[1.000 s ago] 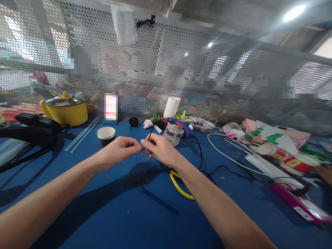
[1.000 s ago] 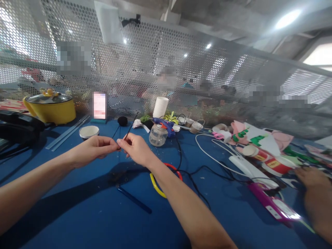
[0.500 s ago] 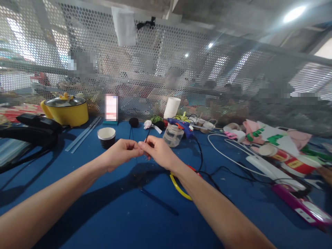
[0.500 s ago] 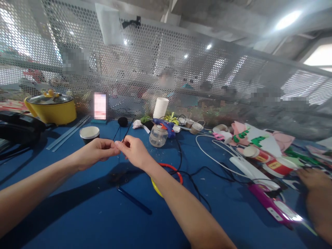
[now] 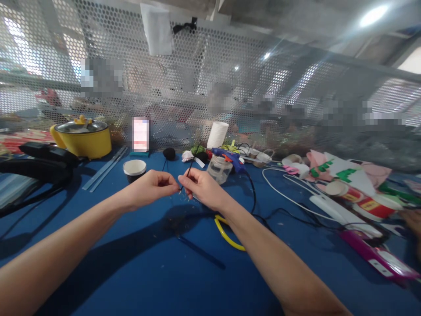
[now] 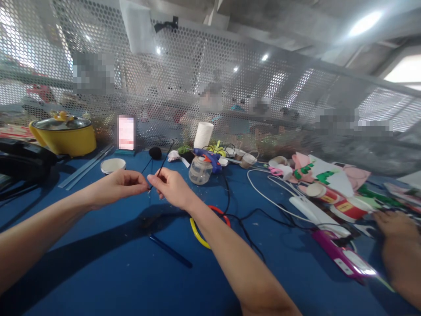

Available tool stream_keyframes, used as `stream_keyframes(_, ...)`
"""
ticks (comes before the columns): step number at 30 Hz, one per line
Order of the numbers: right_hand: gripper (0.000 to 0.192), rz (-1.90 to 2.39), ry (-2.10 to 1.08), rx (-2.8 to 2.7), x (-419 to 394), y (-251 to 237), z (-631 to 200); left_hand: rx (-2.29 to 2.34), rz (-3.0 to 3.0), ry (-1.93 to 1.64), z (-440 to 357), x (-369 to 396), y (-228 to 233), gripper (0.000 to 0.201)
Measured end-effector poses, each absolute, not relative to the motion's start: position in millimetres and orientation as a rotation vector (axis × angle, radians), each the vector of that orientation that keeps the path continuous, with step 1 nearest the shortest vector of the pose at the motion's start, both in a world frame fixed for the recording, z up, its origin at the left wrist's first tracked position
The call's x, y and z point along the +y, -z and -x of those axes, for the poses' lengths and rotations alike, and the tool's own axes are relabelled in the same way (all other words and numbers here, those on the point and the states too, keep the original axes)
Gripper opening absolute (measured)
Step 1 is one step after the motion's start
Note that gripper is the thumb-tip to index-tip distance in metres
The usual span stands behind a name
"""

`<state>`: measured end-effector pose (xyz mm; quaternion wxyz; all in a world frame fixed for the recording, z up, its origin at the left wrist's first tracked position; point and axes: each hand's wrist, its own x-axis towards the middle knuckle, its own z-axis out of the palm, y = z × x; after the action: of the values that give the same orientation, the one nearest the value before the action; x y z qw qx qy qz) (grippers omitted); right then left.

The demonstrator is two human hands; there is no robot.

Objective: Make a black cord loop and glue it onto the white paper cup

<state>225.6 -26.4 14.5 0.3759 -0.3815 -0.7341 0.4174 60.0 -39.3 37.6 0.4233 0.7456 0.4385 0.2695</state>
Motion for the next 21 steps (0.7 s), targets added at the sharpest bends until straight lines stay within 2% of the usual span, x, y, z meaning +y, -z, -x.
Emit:
stream_keyframes(12,0.032,1.091,-0.889,-1.942,-33.0,-16.7,-221.3,1.057,-1.707,-0.738,-69.5,-43.7,-30.1,0.016)
stream_keyframes(17,0.036,0.946,-1.185,-1.824,-30.4,-14.4,-221.6,1.029,-1.589,-0.714,-69.0,-43.8,-31.2,0.017)
stream_keyframes(21,0.039,0.836,-1.531,-1.686,-27.8,-13.0,-223.4,1.024,-1.498,-0.89,-68.3,-40.9,-28.7,0.018)
